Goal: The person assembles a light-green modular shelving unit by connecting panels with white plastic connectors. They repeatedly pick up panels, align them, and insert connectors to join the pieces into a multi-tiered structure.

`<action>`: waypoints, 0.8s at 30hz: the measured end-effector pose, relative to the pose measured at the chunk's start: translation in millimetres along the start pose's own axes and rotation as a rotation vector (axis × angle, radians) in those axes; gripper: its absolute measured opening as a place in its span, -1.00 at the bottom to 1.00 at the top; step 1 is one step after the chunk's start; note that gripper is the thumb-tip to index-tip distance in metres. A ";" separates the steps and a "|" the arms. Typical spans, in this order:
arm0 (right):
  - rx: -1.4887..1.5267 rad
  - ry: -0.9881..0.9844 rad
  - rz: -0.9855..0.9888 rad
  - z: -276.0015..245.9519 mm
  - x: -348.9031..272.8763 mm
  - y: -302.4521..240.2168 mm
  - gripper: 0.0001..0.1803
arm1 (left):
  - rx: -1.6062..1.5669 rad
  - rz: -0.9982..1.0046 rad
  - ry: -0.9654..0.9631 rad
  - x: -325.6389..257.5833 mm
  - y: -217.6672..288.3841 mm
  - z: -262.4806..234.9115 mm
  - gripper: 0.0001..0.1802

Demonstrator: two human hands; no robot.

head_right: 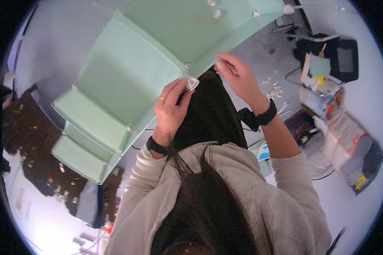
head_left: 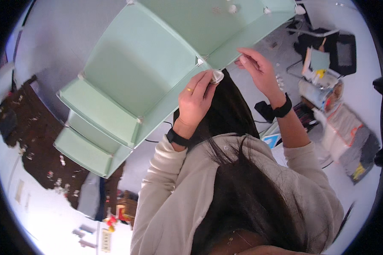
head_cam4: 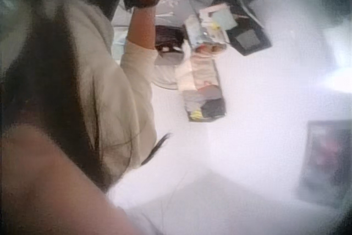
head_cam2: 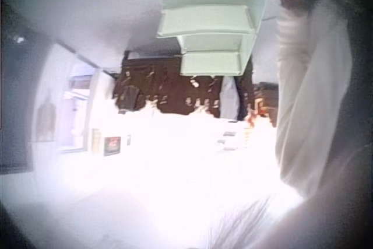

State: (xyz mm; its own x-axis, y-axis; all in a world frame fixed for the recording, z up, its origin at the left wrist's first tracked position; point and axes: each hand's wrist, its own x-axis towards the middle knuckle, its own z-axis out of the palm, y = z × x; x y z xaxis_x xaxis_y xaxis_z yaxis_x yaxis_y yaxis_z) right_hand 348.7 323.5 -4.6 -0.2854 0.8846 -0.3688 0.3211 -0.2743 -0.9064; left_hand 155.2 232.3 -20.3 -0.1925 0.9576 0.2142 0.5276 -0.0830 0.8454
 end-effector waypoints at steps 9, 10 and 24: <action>-0.127 -0.082 -0.315 -15.1 21.6 26.1 -0.84 | 0.149 -0.065 -0.057 -1.7 0.9 8.0 -0.55; -0.121 -0.073 -0.341 -15.2 22.8 27.8 -0.85 | 0.153 -0.063 -0.057 -2.8 0.2 8.0 -0.55; -0.022 -0.185 -0.287 -20.8 29.4 29.0 -0.86 | 0.441 -0.048 -0.159 2.9 23.1 4.1 -0.56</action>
State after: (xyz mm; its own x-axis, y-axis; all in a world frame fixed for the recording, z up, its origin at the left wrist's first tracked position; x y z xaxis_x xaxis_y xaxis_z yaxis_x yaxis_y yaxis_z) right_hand 368.5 349.4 -37.5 -0.5256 0.8404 -0.1320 0.2227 -0.0139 -0.9748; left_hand 170.2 234.2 -2.1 -0.1140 0.9908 0.0732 0.8290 0.0543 0.5566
